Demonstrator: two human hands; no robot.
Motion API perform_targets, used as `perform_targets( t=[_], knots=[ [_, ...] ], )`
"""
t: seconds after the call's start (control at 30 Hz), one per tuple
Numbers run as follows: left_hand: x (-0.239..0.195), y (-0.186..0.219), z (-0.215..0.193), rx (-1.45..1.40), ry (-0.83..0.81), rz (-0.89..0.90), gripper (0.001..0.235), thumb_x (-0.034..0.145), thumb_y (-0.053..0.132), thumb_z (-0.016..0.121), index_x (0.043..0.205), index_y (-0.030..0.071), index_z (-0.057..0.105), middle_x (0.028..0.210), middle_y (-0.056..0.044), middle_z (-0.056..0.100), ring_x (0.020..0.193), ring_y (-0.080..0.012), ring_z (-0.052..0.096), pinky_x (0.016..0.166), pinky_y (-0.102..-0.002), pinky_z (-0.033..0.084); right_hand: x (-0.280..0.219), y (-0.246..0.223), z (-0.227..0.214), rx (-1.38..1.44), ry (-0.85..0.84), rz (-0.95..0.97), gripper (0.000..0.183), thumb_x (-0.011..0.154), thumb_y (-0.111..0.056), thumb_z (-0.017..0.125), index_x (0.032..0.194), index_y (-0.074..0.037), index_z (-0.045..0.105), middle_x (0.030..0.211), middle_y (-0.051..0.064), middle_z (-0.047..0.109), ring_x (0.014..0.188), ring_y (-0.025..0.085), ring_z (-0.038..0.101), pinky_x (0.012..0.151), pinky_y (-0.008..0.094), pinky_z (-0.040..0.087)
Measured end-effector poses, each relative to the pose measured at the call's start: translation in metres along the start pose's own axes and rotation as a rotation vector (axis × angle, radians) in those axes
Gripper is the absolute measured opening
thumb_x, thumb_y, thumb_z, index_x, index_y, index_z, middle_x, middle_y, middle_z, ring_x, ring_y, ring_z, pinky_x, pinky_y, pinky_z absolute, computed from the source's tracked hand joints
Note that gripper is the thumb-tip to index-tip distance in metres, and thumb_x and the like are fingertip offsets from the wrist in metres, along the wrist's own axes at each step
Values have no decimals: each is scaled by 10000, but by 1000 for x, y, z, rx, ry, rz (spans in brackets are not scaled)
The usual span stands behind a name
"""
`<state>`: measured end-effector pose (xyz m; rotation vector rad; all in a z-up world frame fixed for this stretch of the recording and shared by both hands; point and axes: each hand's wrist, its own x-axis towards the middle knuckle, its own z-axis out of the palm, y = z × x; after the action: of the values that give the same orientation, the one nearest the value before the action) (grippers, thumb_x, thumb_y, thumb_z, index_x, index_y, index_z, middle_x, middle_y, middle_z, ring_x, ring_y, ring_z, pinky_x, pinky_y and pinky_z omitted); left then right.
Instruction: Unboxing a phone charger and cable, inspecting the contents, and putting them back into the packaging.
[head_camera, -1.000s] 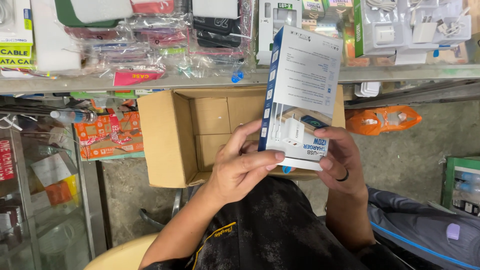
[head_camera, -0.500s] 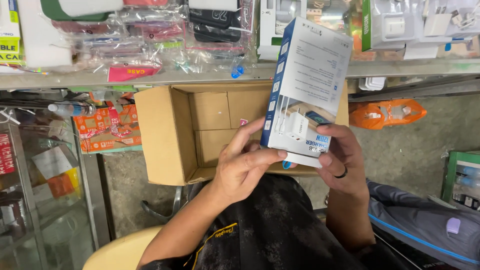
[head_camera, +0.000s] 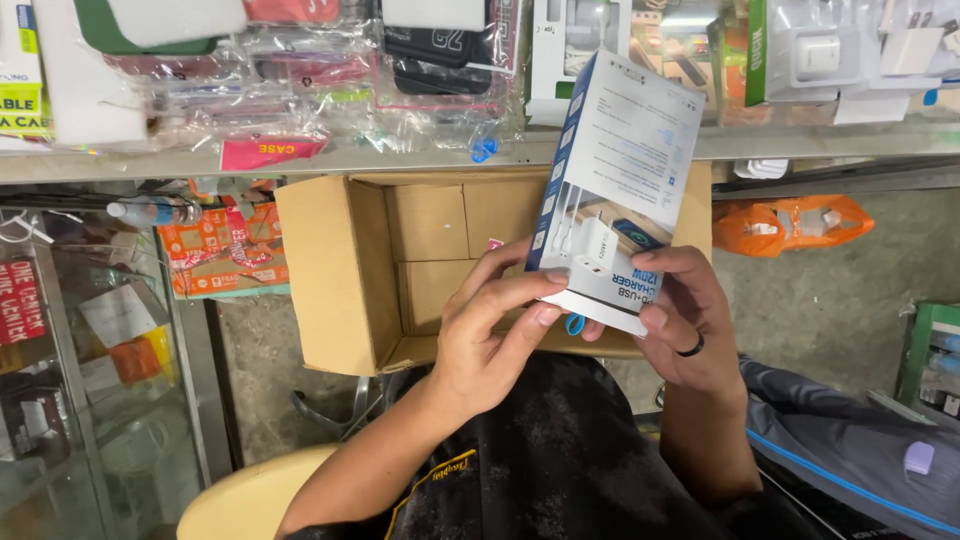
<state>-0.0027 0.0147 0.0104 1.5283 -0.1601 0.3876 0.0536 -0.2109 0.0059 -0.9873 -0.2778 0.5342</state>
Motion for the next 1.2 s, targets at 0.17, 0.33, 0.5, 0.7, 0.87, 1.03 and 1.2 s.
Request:
perform_targets(
  t=[0.17,0.33,0.5,0.7,0.87,1.03,1.2],
  knots=[
    [-2,0,2,-138,12,-92,188,1084,35,620,1271,52,633,1358,-150,625,1173,-242,683,980,-339,639,3,-2,2,-2,8,19,384,1032,-72,635,1394,-61,509,1347,282,594,1042,413,707,864,515,631],
    [-4,-6,7,-292,57,-199,173,1112,31,578,1279,33,623,1444,-184,568,1032,-161,713,919,-302,617,6,1,5,-85,28,-2,377,1018,-57,631,1368,-73,491,1358,266,581,1109,413,692,858,520,637],
    [-4,-4,10,-415,92,-245,223,1104,30,585,1320,33,533,1418,-157,543,1098,-173,679,900,-308,633,0,0,8,-126,7,-15,376,1029,-63,655,1370,-80,500,1347,258,589,1124,412,684,884,519,638],
    [-15,-11,10,-485,127,-336,233,1077,39,600,1293,23,515,1339,-145,575,936,-157,713,808,-287,604,-6,0,15,-183,-114,-35,577,955,-103,789,1422,-123,451,1340,218,586,1108,345,698,969,485,616],
    [-18,-10,6,-470,54,-321,224,1086,34,588,1294,14,509,1322,-135,580,948,-148,697,825,-278,580,-16,7,6,-292,-63,-56,557,962,-105,798,1396,-122,451,1205,214,673,1032,324,738,935,468,628],
    [-20,-11,7,-453,23,-314,230,1086,27,579,1300,11,496,1285,-130,594,947,-148,696,825,-277,577,-21,11,8,-334,-20,-111,526,960,-151,779,1385,-106,474,1244,202,658,1027,314,737,925,457,629],
    [-17,-1,7,-381,-38,-227,315,1046,-3,632,1317,26,476,1296,-96,537,1077,-151,696,920,-296,567,-23,16,7,-262,34,-151,477,985,-152,751,1381,-79,495,1239,211,655,992,308,723,835,446,637]
  ],
)
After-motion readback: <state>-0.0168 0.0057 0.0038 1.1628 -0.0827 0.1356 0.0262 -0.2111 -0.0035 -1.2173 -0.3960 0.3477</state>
